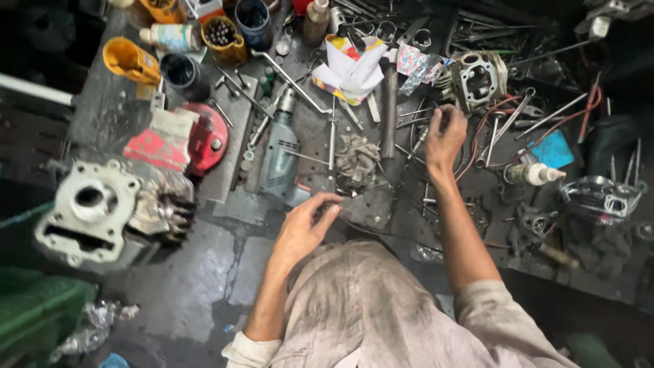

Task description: The person works on a small engine block clamped in a bench vise, inserting and removing small metal parts by hand, then uses a cordless drill to tighten or loosen fasteners on the engine. The person repeatedly handles the engine and parts, adjusting their position and inspecting the assembly.

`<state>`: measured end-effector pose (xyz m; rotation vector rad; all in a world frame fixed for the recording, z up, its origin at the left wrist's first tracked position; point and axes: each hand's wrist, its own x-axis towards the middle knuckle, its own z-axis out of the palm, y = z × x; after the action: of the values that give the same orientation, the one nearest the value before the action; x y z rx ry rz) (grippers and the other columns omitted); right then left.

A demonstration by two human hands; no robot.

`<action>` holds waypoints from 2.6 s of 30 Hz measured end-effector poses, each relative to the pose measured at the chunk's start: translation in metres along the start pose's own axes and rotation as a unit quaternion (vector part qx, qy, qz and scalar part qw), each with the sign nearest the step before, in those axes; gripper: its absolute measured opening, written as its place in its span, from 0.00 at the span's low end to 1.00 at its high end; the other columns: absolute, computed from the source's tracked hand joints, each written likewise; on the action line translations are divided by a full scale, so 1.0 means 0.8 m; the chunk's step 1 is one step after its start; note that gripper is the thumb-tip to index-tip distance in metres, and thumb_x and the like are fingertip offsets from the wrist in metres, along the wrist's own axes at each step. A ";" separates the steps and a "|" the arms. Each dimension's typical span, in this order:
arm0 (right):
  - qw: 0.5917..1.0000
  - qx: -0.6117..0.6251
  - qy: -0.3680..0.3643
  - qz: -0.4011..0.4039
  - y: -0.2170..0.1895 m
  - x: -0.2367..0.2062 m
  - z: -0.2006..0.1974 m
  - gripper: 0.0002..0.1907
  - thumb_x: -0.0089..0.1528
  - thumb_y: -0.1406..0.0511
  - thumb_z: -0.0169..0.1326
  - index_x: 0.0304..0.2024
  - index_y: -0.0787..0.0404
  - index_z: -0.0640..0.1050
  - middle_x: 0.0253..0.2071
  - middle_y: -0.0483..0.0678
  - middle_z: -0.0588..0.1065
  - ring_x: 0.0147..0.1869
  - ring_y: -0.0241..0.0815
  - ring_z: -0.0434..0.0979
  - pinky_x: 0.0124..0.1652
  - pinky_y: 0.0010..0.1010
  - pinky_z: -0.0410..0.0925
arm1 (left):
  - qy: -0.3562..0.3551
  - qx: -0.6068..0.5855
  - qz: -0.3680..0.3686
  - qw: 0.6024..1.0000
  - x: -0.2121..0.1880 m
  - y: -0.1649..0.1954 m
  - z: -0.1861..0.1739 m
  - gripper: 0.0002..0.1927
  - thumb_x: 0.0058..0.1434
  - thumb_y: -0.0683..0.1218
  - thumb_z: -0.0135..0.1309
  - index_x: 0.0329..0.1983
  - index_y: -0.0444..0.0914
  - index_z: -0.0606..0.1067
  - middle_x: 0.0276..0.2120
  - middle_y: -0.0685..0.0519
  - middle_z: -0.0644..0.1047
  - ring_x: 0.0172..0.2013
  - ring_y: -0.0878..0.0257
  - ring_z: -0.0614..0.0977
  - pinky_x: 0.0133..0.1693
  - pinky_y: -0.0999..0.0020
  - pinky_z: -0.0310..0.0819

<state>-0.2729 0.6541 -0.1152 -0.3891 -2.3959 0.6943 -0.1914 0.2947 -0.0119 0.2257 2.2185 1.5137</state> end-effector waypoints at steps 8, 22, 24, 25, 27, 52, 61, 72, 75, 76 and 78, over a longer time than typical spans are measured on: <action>0.938 0.302 -0.055 0.160 -0.213 -0.078 -0.080 0.08 0.72 0.68 0.55 0.50 0.67 0.76 0.44 0.40 0.74 0.47 0.28 0.71 0.49 0.21 0.66 | 0.090 -0.155 0.215 0.960 0.017 0.064 -0.044 0.27 0.56 0.42 0.68 0.59 0.36 0.73 0.43 0.51 0.83 0.42 0.64 0.84 0.47 0.69 0.79; 0.880 0.461 -0.022 -0.110 -0.344 -0.139 -0.169 0.24 0.62 0.78 0.60 0.53 0.59 0.63 0.55 0.52 0.69 0.59 0.48 0.77 0.53 0.39 0.77 | -0.007 -0.432 0.136 0.892 -0.036 0.010 -0.003 0.06 0.68 0.38 0.57 0.47 0.32 0.77 0.39 0.46 0.83 0.31 0.64 0.84 0.35 0.69 0.82; 0.840 0.534 -0.055 -0.077 -0.351 -0.160 -0.185 0.31 0.62 0.79 0.63 0.56 0.55 0.59 0.59 0.51 0.64 0.61 0.46 0.77 0.47 0.37 0.80 | -0.027 -0.448 0.127 0.884 -0.049 -0.003 0.012 0.06 0.69 0.39 0.57 0.46 0.32 0.76 0.41 0.47 0.81 0.32 0.63 0.84 0.35 0.68 0.82; 0.846 0.524 -0.060 -0.077 -0.351 -0.168 -0.191 0.32 0.61 0.80 0.63 0.57 0.54 0.59 0.60 0.51 0.63 0.60 0.45 0.77 0.47 0.37 0.80 | -0.023 -0.447 0.144 0.882 -0.057 -0.008 0.019 0.06 0.70 0.39 0.57 0.47 0.32 0.76 0.42 0.47 0.81 0.36 0.63 0.84 0.40 0.68 0.81; 0.858 0.502 -0.070 -0.083 -0.347 -0.185 -0.202 0.34 0.61 0.80 0.62 0.59 0.52 0.58 0.61 0.51 0.62 0.57 0.43 0.78 0.47 0.36 0.80 | -0.018 -0.446 0.182 0.876 -0.072 -0.015 0.033 0.07 0.73 0.40 0.58 0.49 0.31 0.75 0.46 0.47 0.80 0.44 0.62 0.82 0.48 0.67 0.80; 0.756 0.572 -0.221 0.229 -0.221 -0.153 -0.050 0.14 0.72 0.59 0.50 0.53 0.60 0.71 0.46 0.46 0.75 0.49 0.38 0.74 0.48 0.31 0.70 | 0.310 -0.279 0.325 0.849 -0.224 0.000 -0.103 0.04 0.65 0.32 0.60 0.40 0.32 0.78 0.42 0.46 0.83 0.41 0.56 0.87 0.45 0.65 0.86; 0.702 0.675 -0.123 0.193 -0.507 -0.286 -0.109 0.10 0.74 0.65 0.51 0.55 0.57 0.65 0.50 0.43 0.71 0.52 0.32 0.71 0.52 0.25 0.67 | 0.222 -0.099 0.516 0.822 -0.190 0.031 -0.181 0.10 0.55 0.36 0.64 0.41 0.35 0.80 0.42 0.48 0.81 0.46 0.52 0.85 0.51 0.59 0.84; 0.801 0.562 -0.015 0.205 -0.565 -0.298 -0.079 0.11 0.73 0.63 0.54 0.51 0.58 0.67 0.44 0.42 0.70 0.47 0.30 0.70 0.48 0.23 0.66 | 0.114 -0.123 0.550 0.818 -0.173 0.013 -0.245 0.13 0.53 0.37 0.64 0.42 0.35 0.77 0.43 0.49 0.81 0.48 0.50 0.85 0.55 0.56 0.84; 0.829 0.514 -0.007 0.221 -0.557 -0.300 -0.079 0.12 0.72 0.64 0.55 0.53 0.57 0.67 0.43 0.41 0.70 0.45 0.29 0.68 0.46 0.22 0.66 | 0.090 -0.146 0.571 0.803 -0.165 0.007 -0.234 0.15 0.50 0.36 0.64 0.42 0.33 0.77 0.42 0.47 0.80 0.46 0.50 0.85 0.55 0.53 0.84; 0.842 0.501 -0.012 0.202 -0.550 -0.298 -0.079 0.12 0.72 0.64 0.55 0.53 0.58 0.67 0.44 0.41 0.70 0.47 0.30 0.68 0.48 0.23 0.66 | 0.078 -0.150 0.569 0.805 -0.164 0.007 -0.231 0.15 0.50 0.36 0.63 0.41 0.33 0.77 0.41 0.47 0.79 0.46 0.49 0.84 0.55 0.54 0.83; 0.866 0.471 -0.027 0.164 -0.532 -0.287 -0.080 0.11 0.72 0.66 0.55 0.53 0.58 0.67 0.47 0.41 0.70 0.49 0.31 0.68 0.51 0.24 0.66 | 0.059 -0.159 0.564 0.808 -0.161 0.010 -0.223 0.14 0.49 0.36 0.61 0.41 0.32 0.76 0.40 0.46 0.79 0.46 0.47 0.84 0.54 0.54 0.82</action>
<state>-0.1010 0.2325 0.0589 -0.3383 -1.7397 1.9089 -0.1575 0.0990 0.0836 1.5871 1.8605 2.4625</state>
